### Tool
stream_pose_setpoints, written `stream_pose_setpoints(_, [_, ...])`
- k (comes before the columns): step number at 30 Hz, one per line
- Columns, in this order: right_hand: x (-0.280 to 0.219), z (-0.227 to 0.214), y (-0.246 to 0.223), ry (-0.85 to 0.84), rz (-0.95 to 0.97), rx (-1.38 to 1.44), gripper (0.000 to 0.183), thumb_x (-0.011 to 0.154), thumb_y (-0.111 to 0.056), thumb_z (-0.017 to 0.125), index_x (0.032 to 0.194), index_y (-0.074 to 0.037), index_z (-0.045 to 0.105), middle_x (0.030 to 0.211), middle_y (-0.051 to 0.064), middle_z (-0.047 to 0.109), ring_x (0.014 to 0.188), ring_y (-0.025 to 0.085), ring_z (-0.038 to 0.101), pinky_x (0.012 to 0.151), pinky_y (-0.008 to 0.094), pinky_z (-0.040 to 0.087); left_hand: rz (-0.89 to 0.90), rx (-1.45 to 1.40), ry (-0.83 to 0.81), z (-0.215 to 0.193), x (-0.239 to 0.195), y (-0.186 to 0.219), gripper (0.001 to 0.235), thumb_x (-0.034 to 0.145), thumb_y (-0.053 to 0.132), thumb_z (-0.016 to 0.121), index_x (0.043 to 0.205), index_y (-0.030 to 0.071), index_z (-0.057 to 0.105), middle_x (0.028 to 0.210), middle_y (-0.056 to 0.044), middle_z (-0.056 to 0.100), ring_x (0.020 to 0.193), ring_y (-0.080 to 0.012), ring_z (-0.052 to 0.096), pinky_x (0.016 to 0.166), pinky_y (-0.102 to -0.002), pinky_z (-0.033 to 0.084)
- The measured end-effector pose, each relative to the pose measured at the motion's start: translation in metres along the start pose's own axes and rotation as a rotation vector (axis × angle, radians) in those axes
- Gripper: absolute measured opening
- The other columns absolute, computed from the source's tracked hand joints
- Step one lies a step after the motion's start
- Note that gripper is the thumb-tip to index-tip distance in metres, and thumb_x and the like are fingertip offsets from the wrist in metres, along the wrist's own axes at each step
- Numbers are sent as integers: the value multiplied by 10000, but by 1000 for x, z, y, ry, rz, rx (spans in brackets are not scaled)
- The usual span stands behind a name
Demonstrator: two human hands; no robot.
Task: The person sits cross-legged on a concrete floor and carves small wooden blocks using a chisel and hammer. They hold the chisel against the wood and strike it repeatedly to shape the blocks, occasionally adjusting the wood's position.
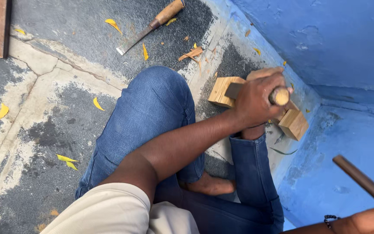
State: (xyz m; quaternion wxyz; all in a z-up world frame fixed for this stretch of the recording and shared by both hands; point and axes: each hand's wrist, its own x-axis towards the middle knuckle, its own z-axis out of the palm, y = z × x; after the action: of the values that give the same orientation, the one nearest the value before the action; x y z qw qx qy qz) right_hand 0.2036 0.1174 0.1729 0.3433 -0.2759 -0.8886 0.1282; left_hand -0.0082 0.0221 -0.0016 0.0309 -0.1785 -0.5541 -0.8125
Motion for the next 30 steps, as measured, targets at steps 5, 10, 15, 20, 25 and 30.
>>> stream_pose_setpoints(5, [-5, 33, 23, -296, -331, -683, 151, 1040, -75, 674, 918, -35, 592, 784, 111, 610, 659, 200, 569, 610, 348, 465, -193, 15, -97, 0, 0, -10, 298, 882, 288, 802, 1023, 128, 593, 923, -65, 704, 862, -293, 747, 759, -410, 581])
stream_pose_setpoints(10, [-17, 45, -8, -348, -189, -698, 200, 1017, -118, 737, 894, -24, 610, 755, 116, 632, 681, 206, 602, 639, 369, 482, -173, -53, -82, -11, -3, -1, 343, 849, 223, 739, 1136, 107, 591, 904, -93, 688, 834, -320, 721, 732, -442, 563])
stream_pose_setpoints(15, [0, 13, 0, -42, -7, -72, 82, 1004, -59, 678, 941, -22, 640, 813, 88, 670, 705, 213, 625, 676, 366, 498, -165, -12, -108, -3, -7, -3, 257, 799, 225, 771, 929, 131, 570, 834, -91, 679, 821, -316, 721, 729, -451, 547])
stream_pose_setpoints(20, [3, 5, 25, -133, -71, -163, 103, 1022, -65, 695, 941, -22, 647, 791, 112, 665, 694, 247, 631, 664, 391, 504, -213, 14, -92, -3, -7, -3, 247, 846, 226, 775, 963, 126, 581, 916, -91, 711, 857, -311, 720, 750, -457, 546])
stream_pose_setpoints(25, [-5, 40, 17, -382, -331, -777, 124, 1040, -70, 712, 941, -22, 654, 768, 136, 660, 683, 280, 638, 652, 416, 510, -114, -29, -10, -8, -3, -1, 304, 814, 194, 747, 1035, 112, 555, 1148, -129, 712, 973, -344, 718, 806, -442, 577])
stream_pose_setpoints(30, [-26, 35, -12, -351, -210, -780, 165, 1076, -70, 732, 938, -17, 658, 781, 161, 669, 694, 308, 647, 632, 435, 512, -257, 47, -249, -5, -16, 7, 319, 746, 241, 820, 890, 129, 558, 818, -87, 679, 812, -318, 724, 707, -472, 543])
